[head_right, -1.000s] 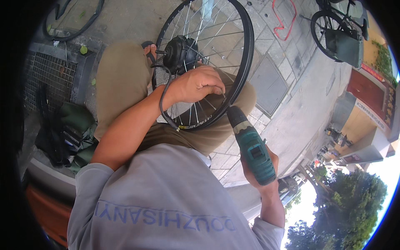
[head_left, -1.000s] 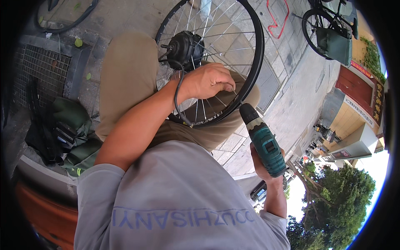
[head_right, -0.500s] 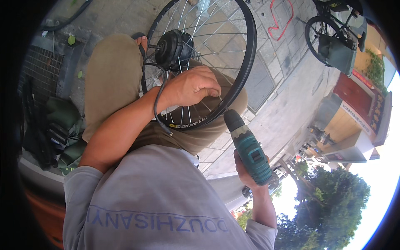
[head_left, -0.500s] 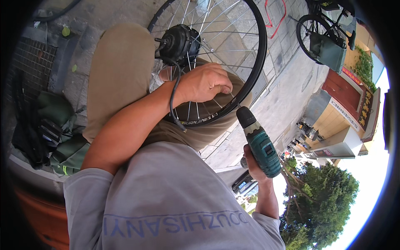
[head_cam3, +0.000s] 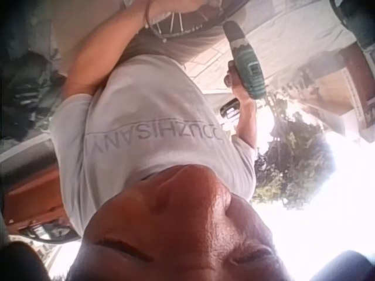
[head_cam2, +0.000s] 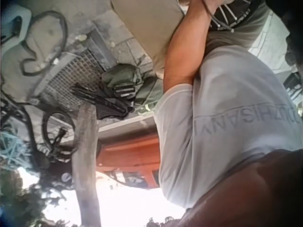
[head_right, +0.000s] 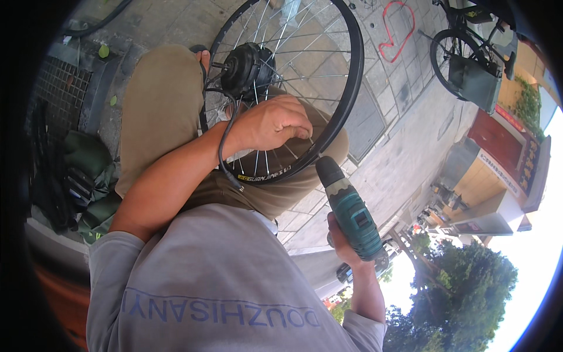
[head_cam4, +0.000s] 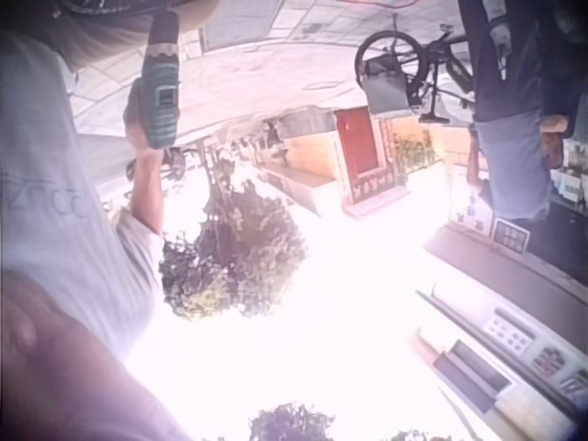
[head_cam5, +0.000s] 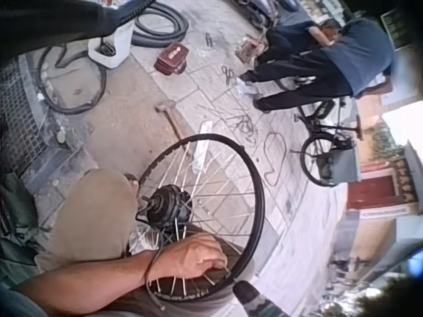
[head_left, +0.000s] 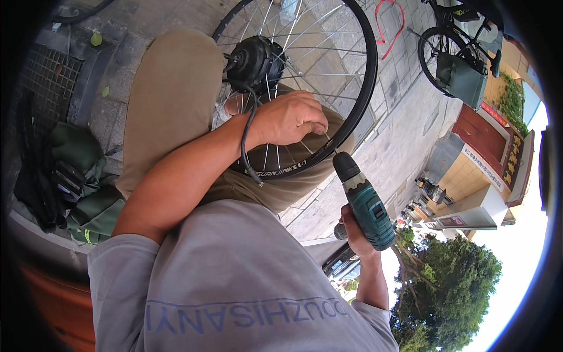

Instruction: The person uses a cordless drill to tighten the spokes of a bicycle wheel. They rotate the wheel and systematically tighten each spoke nipple while seated on the ground.

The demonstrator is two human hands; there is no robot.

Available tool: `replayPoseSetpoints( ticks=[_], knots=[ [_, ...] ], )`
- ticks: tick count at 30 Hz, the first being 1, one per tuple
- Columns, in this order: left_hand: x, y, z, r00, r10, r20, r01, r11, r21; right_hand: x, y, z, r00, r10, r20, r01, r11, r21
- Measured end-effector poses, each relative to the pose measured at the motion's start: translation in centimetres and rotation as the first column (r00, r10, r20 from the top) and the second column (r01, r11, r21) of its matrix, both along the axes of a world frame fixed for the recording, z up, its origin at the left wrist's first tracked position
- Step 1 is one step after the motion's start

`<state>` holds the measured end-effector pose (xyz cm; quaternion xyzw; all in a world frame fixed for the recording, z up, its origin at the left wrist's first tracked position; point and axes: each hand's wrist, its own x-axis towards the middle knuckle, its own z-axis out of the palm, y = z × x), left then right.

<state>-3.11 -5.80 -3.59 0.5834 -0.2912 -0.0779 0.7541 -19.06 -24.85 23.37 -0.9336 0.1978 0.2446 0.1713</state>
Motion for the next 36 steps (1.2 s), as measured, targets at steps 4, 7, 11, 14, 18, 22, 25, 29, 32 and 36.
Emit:
replayPoseSetpoints(
  ticks=[4, 7, 11, 14, 18, 22, 25, 29, 32, 36],
  knots=[
    [0.0, 0.3, 0.3, 1.000, -0.005, -0.001, 0.005, 1.000, 0.009, 0.2, 0.1, -0.1, 0.994, 0.107, 0.013, -0.106, 0.994, -0.016],
    [0.0, 0.4, 0.2, 1.000, -0.019, -0.005, 0.019, 0.999, 0.028, 0.2, 0.1, -0.5, 0.998, 0.051, 0.023, -0.052, 0.998, 0.036],
    [0.8, 0.9, 0.4, 0.997, -0.070, -0.038, 0.072, 0.996, 0.050, 0.1, 0.3, -1.1, 0.997, -0.033, 0.072, 0.024, 0.992, 0.122],
    [1.9, 2.2, 1.7, 0.980, -0.027, -0.197, 0.035, 0.999, 0.035, -0.2, 0.7, -1.7, 0.990, 0.018, 0.142, -0.039, 0.989, 0.144],
    [5.8, 2.9, 3.5, 0.898, 0.325, -0.296, -0.293, 0.945, 0.148, -0.3, 0.9, -2.2, 0.986, 0.101, 0.132, -0.118, 0.985, 0.128],
    [10.3, 2.7, 4.1, 0.932, -0.012, -0.361, 0.092, 0.974, 0.207, -0.4, 2.1, -2.4, 0.975, 0.101, 0.196, -0.135, 0.977, 0.166],
    [10.5, 3.0, 5.1, 0.869, -0.180, -0.460, 0.272, 0.952, 0.143, -0.8, 1.9, -2.8, 0.975, 0.097, 0.201, -0.137, 0.971, 0.196],
    [9.0, 3.7, 6.2, 0.869, -0.159, -0.468, 0.262, 0.951, 0.163, -1.6, 2.6, -2.9, 0.929, 0.250, 0.272, -0.300, 0.940, 0.159],
    [7.5, 4.0, 5.2, 0.902, -0.149, -0.404, 0.227, 0.962, 0.152, -3.8, 3.4, -3.5, 0.952, 0.086, 0.294, -0.173, 0.943, 0.284],
    [4.2, 4.9, 3.9, 0.929, -0.233, -0.289, 0.287, 0.944, 0.160, -7.5, 1.7, -6.0, 0.958, 0.161, 0.235, -0.228, 0.928, 0.293]
  ],
)
